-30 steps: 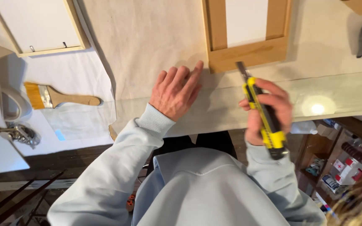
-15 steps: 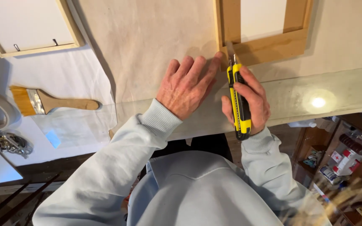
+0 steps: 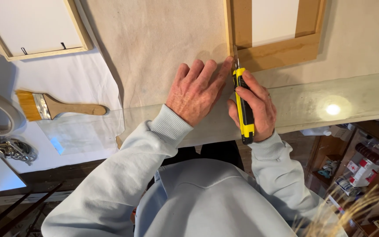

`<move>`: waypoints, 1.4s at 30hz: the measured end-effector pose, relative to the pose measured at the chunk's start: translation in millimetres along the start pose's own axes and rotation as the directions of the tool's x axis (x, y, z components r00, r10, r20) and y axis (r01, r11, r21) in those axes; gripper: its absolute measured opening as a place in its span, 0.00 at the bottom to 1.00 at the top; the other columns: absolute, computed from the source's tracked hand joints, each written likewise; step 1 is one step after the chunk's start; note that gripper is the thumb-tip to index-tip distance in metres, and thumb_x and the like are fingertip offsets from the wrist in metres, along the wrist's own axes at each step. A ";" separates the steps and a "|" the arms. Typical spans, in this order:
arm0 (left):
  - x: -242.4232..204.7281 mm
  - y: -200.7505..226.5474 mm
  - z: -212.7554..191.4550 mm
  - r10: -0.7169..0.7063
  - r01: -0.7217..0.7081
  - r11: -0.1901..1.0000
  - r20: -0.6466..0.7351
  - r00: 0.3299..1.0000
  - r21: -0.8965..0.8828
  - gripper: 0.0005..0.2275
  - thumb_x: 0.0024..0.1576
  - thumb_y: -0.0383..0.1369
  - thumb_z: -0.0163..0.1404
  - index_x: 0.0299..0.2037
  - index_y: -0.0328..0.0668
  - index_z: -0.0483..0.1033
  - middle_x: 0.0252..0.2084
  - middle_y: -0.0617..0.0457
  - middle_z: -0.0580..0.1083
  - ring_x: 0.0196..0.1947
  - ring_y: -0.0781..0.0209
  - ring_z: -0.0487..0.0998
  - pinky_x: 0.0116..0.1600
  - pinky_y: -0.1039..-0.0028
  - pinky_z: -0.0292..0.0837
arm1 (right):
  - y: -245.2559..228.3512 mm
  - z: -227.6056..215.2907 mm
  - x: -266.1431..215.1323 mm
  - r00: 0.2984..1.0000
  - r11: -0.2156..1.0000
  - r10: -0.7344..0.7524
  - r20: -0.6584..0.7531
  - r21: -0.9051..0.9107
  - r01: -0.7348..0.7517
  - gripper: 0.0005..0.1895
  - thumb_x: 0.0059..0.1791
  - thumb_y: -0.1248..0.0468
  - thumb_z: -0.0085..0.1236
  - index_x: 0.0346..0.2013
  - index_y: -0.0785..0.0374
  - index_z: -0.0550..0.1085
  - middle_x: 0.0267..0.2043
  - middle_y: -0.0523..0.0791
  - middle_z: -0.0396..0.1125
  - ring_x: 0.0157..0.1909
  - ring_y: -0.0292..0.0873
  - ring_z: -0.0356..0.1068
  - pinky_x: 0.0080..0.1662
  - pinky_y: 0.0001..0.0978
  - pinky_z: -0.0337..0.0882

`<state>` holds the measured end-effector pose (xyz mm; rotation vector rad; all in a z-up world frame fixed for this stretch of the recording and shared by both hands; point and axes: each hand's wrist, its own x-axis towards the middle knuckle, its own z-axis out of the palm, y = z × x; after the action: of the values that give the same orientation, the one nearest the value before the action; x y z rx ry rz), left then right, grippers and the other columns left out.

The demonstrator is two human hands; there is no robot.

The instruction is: The recorder is applying brown paper tape to the back of a wooden picture frame to seal it, using a brush and a utility knife.

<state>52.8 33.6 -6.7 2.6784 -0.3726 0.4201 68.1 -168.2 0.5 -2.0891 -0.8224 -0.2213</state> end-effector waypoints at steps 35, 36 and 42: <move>6.9 13.0 -4.6 -0.072 0.069 0.996 0.048 0.996 0.061 0.20 0.61 0.24 0.53 0.66 0.43 0.75 0.41 0.52 0.61 0.35 0.54 0.64 0.39 0.63 0.58 | -1.9 -0.9 -19.6 0.999 0.999 -0.005 0.046 -0.038 0.007 0.19 0.54 0.71 0.67 0.60 0.72 0.76 0.69 0.63 0.68 0.55 0.61 0.76 0.53 0.48 0.74; 6.6 13.4 -4.6 -0.073 0.070 0.996 0.051 0.996 0.059 0.20 0.61 0.24 0.55 0.65 0.43 0.75 0.41 0.52 0.61 0.35 0.54 0.64 0.39 0.63 0.58 | -2.9 -1.4 -20.2 0.999 0.999 -0.004 0.042 -0.038 0.005 0.19 0.55 0.71 0.67 0.60 0.72 0.76 0.69 0.63 0.68 0.54 0.61 0.76 0.53 0.48 0.74; 8.2 13.8 -6.2 -0.066 0.066 0.997 0.011 0.998 0.044 0.18 0.61 0.25 0.55 0.62 0.41 0.76 0.40 0.52 0.62 0.34 0.53 0.65 0.39 0.63 0.58 | -2.7 -1.2 -27.7 0.999 0.999 -0.004 0.040 -0.050 0.006 0.20 0.55 0.71 0.67 0.61 0.71 0.76 0.70 0.63 0.67 0.55 0.61 0.76 0.53 0.49 0.73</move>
<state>54.6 22.4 6.3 2.7281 -0.2811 0.3963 45.2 -181.2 -8.9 -2.1446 -0.8539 -0.2062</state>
